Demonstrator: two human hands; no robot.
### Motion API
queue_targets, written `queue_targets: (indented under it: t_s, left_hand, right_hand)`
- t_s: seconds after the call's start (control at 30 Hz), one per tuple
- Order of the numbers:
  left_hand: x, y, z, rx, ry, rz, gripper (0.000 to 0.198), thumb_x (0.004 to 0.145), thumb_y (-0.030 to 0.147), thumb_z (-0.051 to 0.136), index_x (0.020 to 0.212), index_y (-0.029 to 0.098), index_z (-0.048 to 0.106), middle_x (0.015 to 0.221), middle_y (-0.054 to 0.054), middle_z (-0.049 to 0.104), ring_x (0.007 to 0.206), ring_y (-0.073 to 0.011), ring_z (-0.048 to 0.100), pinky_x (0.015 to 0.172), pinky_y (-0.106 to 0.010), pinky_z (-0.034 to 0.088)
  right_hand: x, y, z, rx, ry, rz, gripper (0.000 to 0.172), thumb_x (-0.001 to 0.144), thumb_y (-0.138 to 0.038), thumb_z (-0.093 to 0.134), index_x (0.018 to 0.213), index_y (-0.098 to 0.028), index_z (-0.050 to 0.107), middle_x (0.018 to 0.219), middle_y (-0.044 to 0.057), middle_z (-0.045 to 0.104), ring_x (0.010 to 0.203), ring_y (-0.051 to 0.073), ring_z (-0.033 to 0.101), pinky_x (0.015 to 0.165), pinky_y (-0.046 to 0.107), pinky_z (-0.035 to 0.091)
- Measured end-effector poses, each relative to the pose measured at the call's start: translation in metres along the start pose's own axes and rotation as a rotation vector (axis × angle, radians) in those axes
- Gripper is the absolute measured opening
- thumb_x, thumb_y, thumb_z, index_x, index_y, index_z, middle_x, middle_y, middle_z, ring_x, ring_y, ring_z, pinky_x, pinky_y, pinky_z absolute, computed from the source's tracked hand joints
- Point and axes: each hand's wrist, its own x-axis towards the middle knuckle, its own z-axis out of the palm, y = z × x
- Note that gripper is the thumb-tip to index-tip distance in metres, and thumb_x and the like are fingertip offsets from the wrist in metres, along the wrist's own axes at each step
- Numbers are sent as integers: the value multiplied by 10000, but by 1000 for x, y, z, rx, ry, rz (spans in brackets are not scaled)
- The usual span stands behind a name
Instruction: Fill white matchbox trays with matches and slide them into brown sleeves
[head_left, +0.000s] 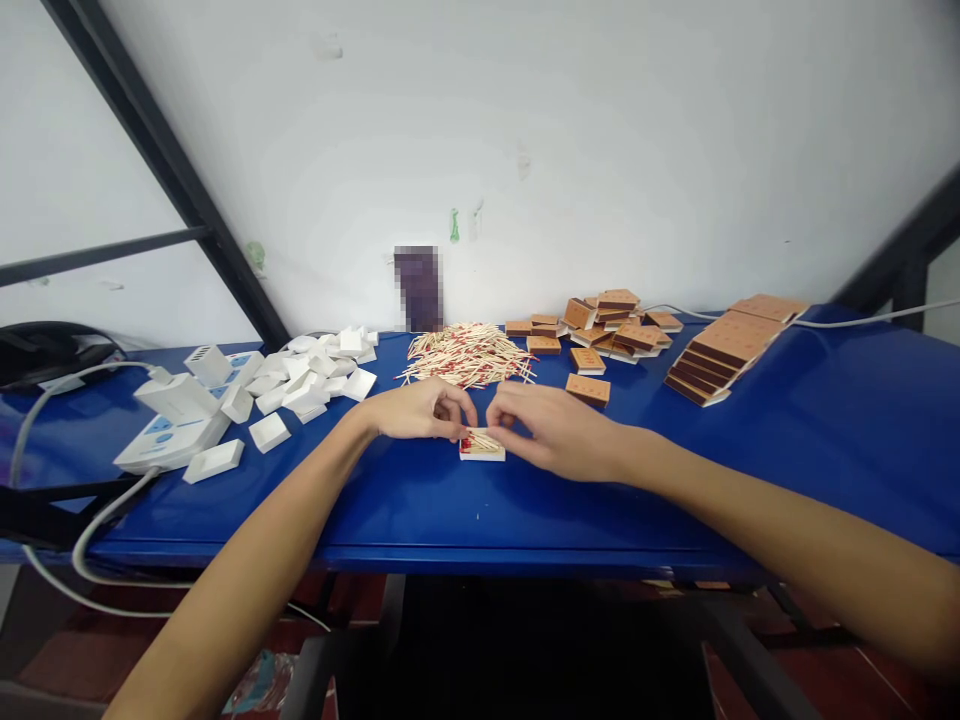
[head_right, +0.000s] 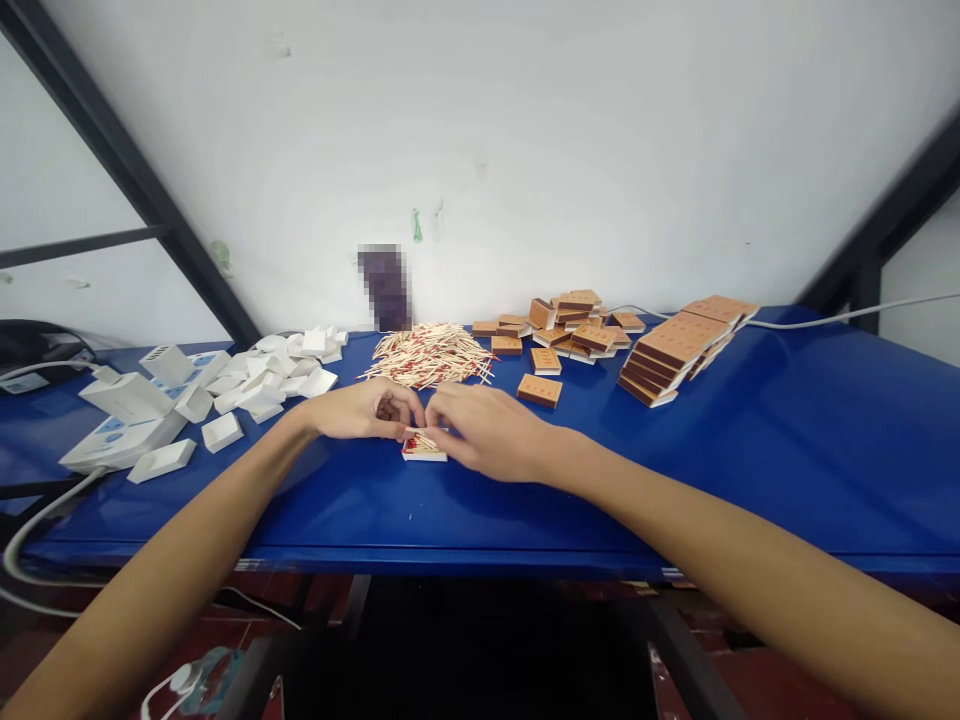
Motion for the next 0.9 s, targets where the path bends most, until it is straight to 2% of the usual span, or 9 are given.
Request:
queue_targets:
  t_s: [0.2,0.37,0.47,0.53,0.63,0.7,0.8,0.9]
  left_hand:
    - [1,-1,-1,13,-5,21,204,799,232,601,948,128,693,746,-42,692,664,-124,601,599,-217,434]
    - [3,-5,-1,-16,28,48,194,720,128,539,847,120,685,704,-22,669,630,-104,575,582,-200,417]
    - [6,-8,0,-2,148,41,191,710,130,500,796,120,671,655,-3,634,579,-90,532,550,-193,387]
    - [9,-12,0,63,301,38,183,716,146,484,769,125,658,630,7,608,566,-93,514,553,-202,383]
    - [9,-19,-3,283,568,40,166,731,162,482,742,138,646,582,24,563,547,-98,479,572,-220,365]
    - [7,-24,-7,452,670,8,179,742,163,482,757,146,660,568,24,560,534,-106,469,577,-237,342]
    - [0,-29,-17,620,720,-90,224,772,183,478,833,152,691,596,3,592,550,-129,492,588,-259,320]
    - [-8,-29,-27,697,651,-163,271,809,232,466,939,158,693,630,-10,612,573,-148,510,589,-264,308]
  right_hand:
    - [-2,-4,14,-5,-1,-53,234,986,-330,461,911,-172,616,901,68,606,823,188,553,749,322,410]
    - [-3,-5,16,38,-32,-150,222,959,-323,528,1112,-191,620,1157,106,597,972,220,566,875,390,436]
    - [-3,-6,17,44,-70,-173,288,965,-308,518,1220,-215,614,1219,112,573,990,220,575,894,409,454]
    - [-3,-4,18,64,-82,-186,298,980,-300,489,1231,-226,633,1211,111,574,988,214,580,888,400,472]
    - [-2,0,19,115,-75,-203,275,981,-283,490,1174,-223,677,1194,102,587,1001,202,590,901,374,489]
    - [-2,1,19,147,-65,-200,254,967,-276,518,1145,-221,690,1186,94,597,1004,194,599,903,357,499]
    - [-1,0,19,166,-59,-180,235,943,-266,561,1125,-209,697,1167,92,613,990,189,612,887,344,511]
    - [-1,-1,17,165,-45,-168,246,923,-255,584,1137,-202,693,1166,96,619,993,192,620,876,341,519]
